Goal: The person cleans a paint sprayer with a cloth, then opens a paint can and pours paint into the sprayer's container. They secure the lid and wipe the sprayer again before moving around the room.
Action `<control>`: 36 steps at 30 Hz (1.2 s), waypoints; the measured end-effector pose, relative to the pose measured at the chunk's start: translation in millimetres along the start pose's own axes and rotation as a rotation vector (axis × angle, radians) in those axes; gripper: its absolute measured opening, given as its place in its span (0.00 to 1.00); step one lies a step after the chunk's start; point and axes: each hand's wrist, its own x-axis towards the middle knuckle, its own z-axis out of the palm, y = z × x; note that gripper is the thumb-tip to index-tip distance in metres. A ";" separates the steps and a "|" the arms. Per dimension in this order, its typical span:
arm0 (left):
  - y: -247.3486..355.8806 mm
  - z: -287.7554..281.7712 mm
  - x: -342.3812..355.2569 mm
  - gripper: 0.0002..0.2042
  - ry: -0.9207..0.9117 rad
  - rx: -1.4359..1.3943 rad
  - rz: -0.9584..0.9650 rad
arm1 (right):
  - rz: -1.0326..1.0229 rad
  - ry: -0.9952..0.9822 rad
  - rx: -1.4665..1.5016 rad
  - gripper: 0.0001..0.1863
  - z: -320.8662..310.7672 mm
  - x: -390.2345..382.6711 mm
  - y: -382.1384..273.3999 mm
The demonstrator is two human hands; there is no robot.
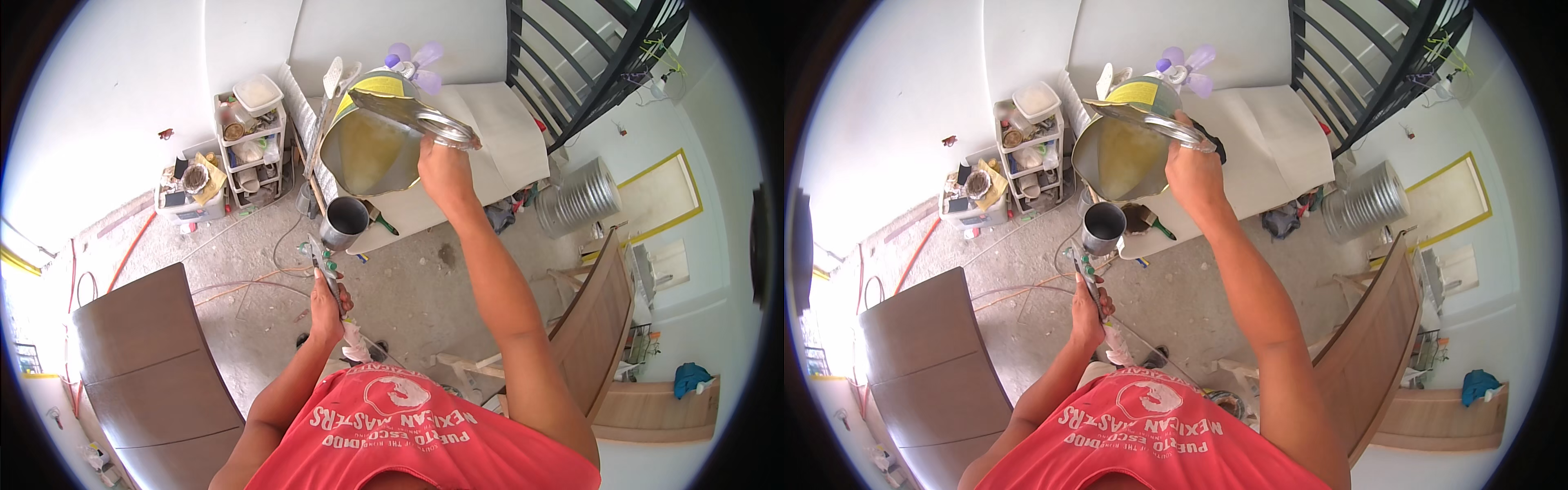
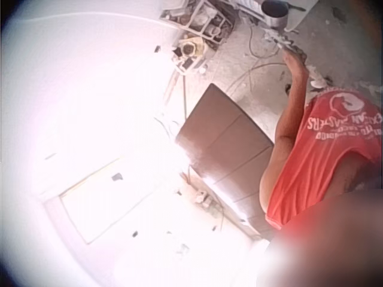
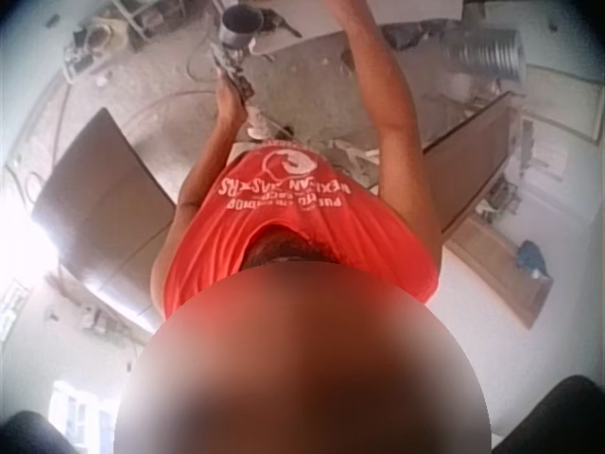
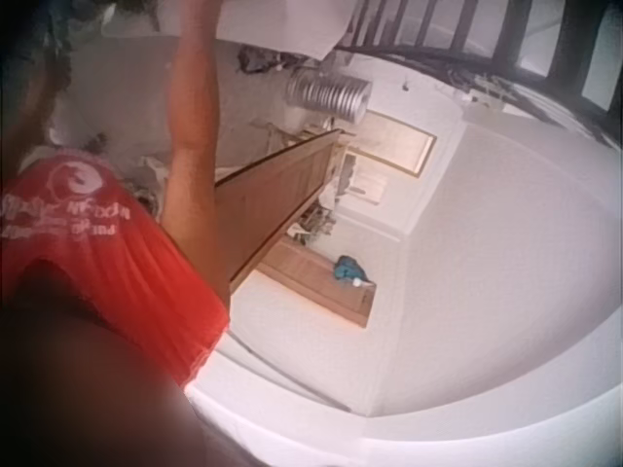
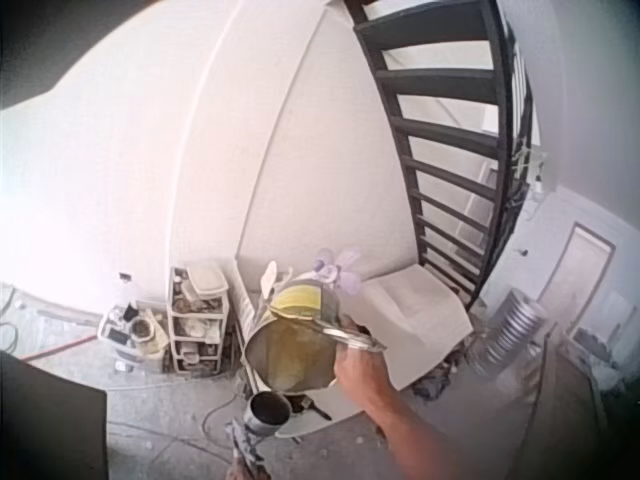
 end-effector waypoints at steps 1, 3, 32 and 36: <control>0.9 -0.7 0.0 0.26 -0.002 0.005 0.004 | -0.005 0.005 -0.001 0.22 0.0 0.0 -0.7; 2.8 -1.5 -0.3 0.26 -0.002 0.016 0.011 | -0.015 0.016 -0.005 0.22 -1.4 0.2 -2.9; -10.4 12.6 12.5 0.26 -0.027 0.044 -0.043 | -0.025 0.078 -0.052 0.23 -21.9 4.2 25.3; -12.7 13.1 13.3 0.26 -0.035 0.053 -0.044 | -0.022 0.078 -0.061 0.23 -23.9 3.6 28.9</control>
